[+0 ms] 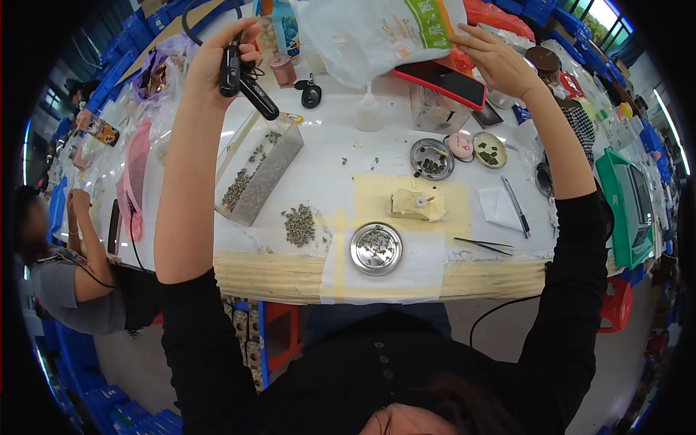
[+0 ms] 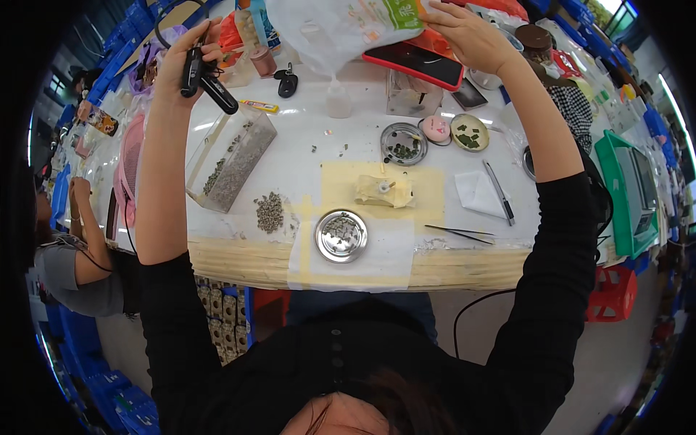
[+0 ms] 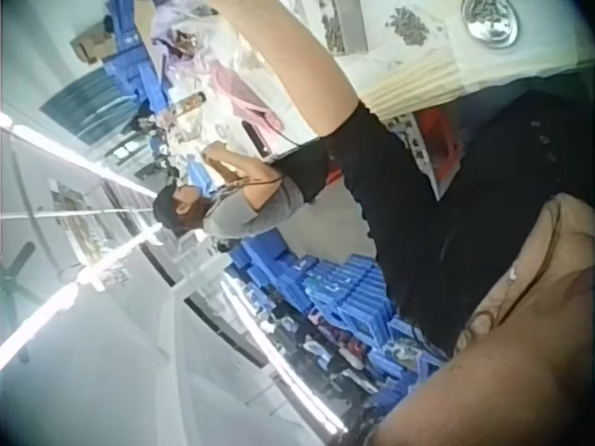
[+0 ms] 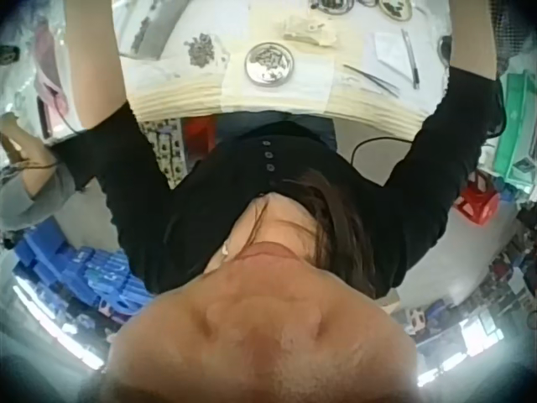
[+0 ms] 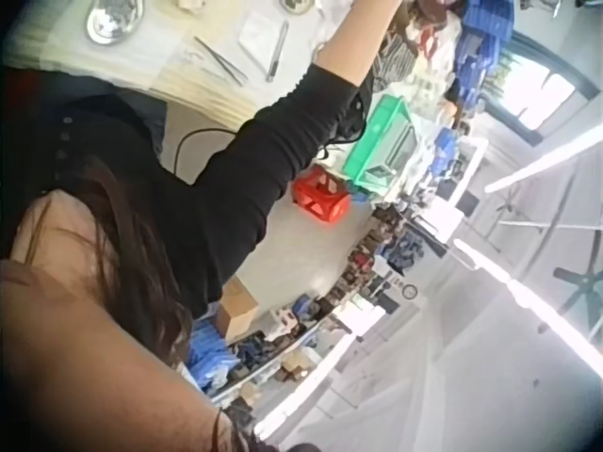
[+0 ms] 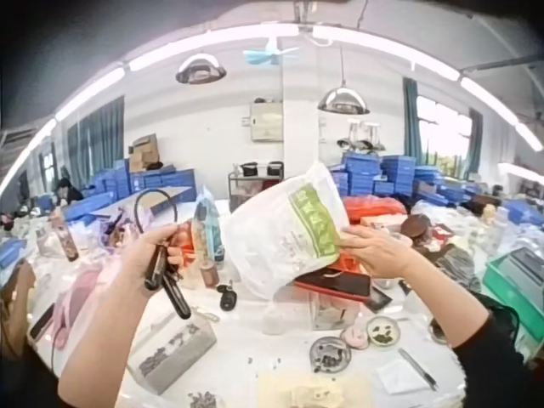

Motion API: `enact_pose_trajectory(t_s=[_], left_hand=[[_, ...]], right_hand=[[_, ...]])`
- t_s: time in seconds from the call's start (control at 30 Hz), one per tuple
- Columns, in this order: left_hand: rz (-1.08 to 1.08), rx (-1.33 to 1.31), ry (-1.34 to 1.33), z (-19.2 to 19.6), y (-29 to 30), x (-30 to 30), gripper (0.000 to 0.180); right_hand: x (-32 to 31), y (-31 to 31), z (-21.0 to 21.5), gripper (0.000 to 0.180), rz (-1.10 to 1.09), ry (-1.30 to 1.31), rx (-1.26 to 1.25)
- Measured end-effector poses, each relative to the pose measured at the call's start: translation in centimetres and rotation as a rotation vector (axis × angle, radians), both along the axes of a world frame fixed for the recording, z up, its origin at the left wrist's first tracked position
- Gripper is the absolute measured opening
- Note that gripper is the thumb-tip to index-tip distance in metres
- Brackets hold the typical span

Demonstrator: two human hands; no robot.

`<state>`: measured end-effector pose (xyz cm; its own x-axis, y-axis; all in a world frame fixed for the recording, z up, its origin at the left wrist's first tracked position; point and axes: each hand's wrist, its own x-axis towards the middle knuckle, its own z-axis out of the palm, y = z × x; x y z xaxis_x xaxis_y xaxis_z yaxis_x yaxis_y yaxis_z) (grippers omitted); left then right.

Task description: Manually sorting and assembling small metal pins into a circular container on a workbench.

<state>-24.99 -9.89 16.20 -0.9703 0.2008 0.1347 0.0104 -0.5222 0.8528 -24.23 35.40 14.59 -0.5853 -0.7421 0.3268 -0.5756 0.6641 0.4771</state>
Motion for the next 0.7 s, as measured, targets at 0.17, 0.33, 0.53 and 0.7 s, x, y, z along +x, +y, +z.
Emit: enact_pose_trajectory(t_s=[0.17,0.33,0.53,0.7], left_hand=[[0.021,-0.226,-0.054,-2.2,3.6,-4.3,0.025],[-0.035,-0.275,-0.129,-3.6,9.0,-5.1,0.022],[-0.001,-0.196,-0.106,-5.0,11.5,-8.3,0.024],[0.04,-0.272,-0.095,-3.8,13.2,-10.7,0.022]], right_hand=[[-2.0,3.2,-2.2,0.03,-0.043,-0.1,-0.159],[-4.3,5.5,-2.2,0.025,-0.168,-0.184,-0.317],[3.0,-11.4,1.6,0.035,-0.091,-0.475,-0.896],[-3.2,-12.9,-2.4,0.039,-0.046,-0.026,-0.752]])
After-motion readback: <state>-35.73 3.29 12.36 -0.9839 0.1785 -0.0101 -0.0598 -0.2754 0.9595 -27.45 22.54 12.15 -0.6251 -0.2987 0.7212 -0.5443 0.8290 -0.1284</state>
